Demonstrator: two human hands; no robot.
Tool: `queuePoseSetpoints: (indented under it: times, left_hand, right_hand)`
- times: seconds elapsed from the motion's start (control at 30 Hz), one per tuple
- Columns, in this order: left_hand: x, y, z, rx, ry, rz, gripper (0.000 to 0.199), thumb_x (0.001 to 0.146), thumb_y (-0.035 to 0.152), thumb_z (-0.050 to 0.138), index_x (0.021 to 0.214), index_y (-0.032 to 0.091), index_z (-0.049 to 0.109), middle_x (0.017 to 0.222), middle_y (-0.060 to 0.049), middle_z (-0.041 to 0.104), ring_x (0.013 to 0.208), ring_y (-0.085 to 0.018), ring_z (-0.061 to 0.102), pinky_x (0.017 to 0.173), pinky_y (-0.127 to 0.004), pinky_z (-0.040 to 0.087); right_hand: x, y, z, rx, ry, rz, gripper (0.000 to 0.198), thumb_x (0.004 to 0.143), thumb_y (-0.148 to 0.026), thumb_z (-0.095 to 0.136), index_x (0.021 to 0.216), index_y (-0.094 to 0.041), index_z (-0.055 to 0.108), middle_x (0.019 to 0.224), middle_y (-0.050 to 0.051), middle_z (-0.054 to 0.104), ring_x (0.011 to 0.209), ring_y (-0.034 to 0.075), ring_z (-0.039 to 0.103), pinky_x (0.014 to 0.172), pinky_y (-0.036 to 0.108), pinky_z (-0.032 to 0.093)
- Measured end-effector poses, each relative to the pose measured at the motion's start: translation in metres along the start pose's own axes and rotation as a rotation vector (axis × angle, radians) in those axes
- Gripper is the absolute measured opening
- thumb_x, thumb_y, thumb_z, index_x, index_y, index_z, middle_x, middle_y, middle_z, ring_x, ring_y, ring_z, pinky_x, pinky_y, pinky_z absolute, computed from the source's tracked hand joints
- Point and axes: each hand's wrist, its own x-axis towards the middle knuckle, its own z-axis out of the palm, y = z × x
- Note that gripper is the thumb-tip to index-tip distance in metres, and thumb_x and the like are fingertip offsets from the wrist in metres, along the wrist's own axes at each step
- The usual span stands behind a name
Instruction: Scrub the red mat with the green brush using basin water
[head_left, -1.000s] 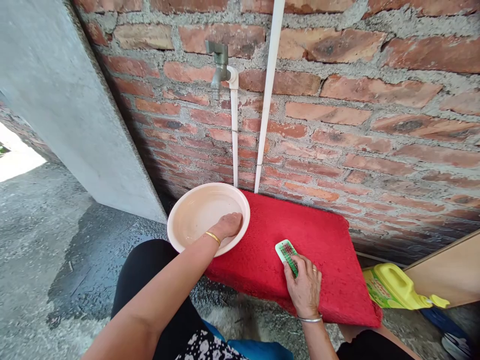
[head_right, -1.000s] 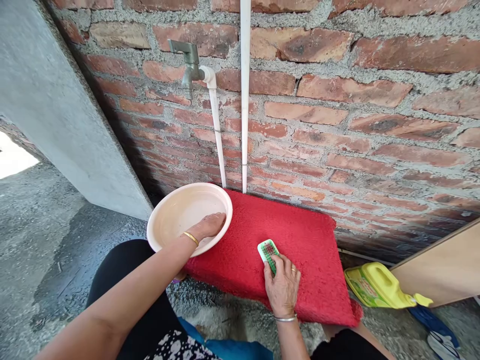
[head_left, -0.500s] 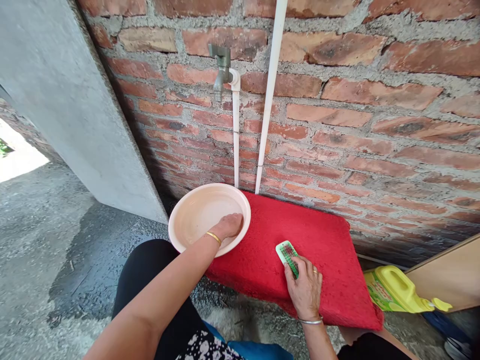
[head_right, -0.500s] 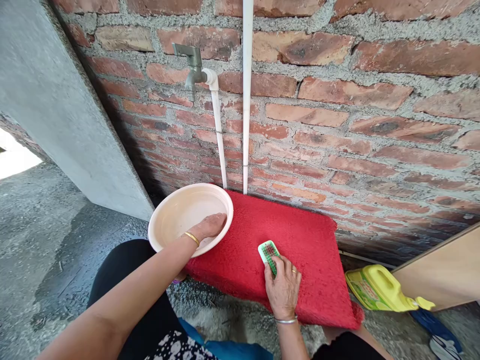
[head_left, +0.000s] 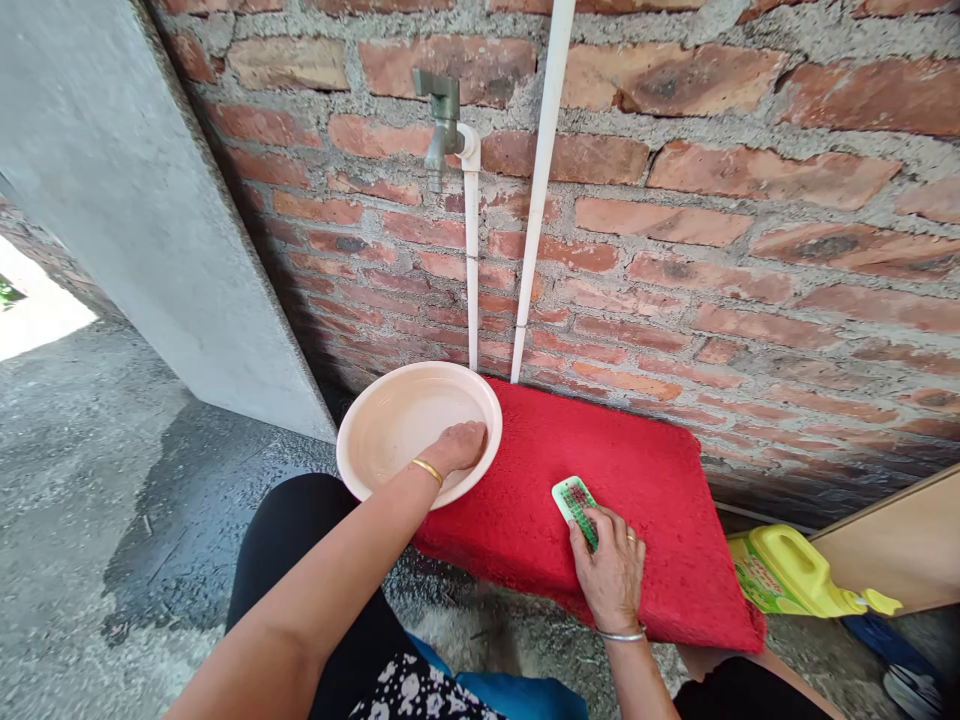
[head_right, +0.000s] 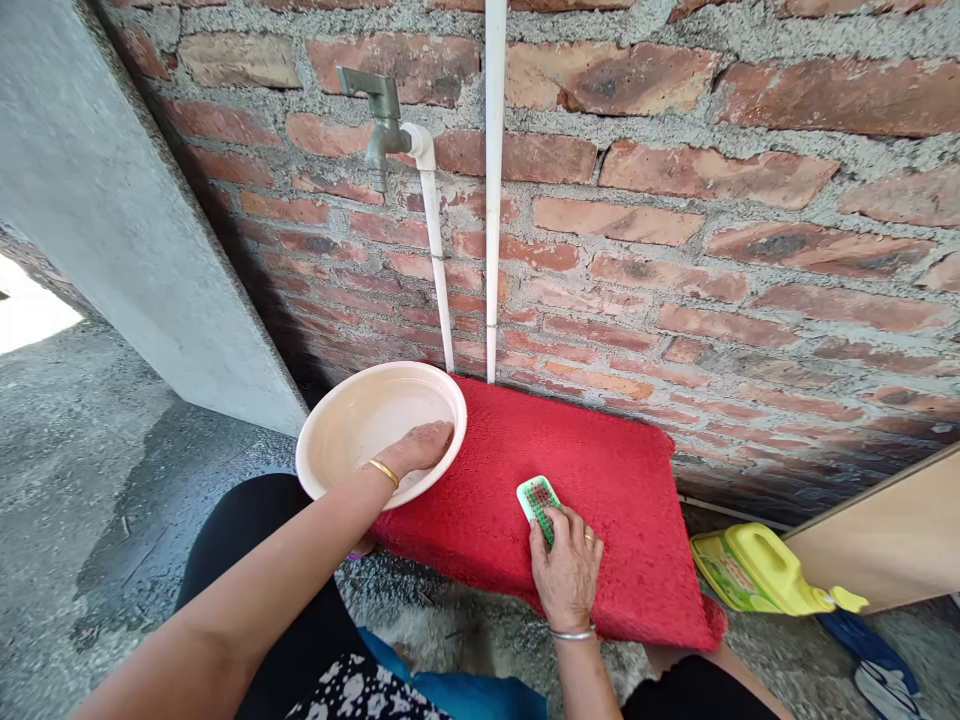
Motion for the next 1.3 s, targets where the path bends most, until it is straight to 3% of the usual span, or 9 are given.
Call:
queuePoseSetpoints:
  times: [0.6, 1.3]
  left_hand:
    - [-0.015, 0.005, -0.007, 0.104, 0.017, 0.051, 0.031, 0.098, 0.017, 0.036, 0.119, 0.010, 0.058, 0.120, -0.018, 0.064, 0.113, -0.028, 0.062, 0.093, -0.042, 0.050]
    - [0.003, -0.005, 0.001, 0.008, 0.002, 0.041, 0.030, 0.093, 0.018, 0.042, 0.117, 0.013, 0.059, 0.121, -0.017, 0.066, 0.112, -0.028, 0.064, 0.091, -0.038, 0.051]
  right_hand:
    - [0.001, -0.002, -0.002, -0.005, 0.009, -0.001, 0.036, 0.094, -0.052, 0.044, 0.105, -0.022, 0.061, 0.107, 0.007, 0.066, 0.094, 0.022, 0.054, 0.079, 0.034, 0.033]
    - [0.001, 0.017, -0.004, -0.004, 0.001, 0.075, 0.053, 0.094, -0.062, 0.031, 0.104, -0.022, 0.063, 0.103, 0.008, 0.068, 0.089, 0.023, 0.056, 0.071, 0.033, 0.033]
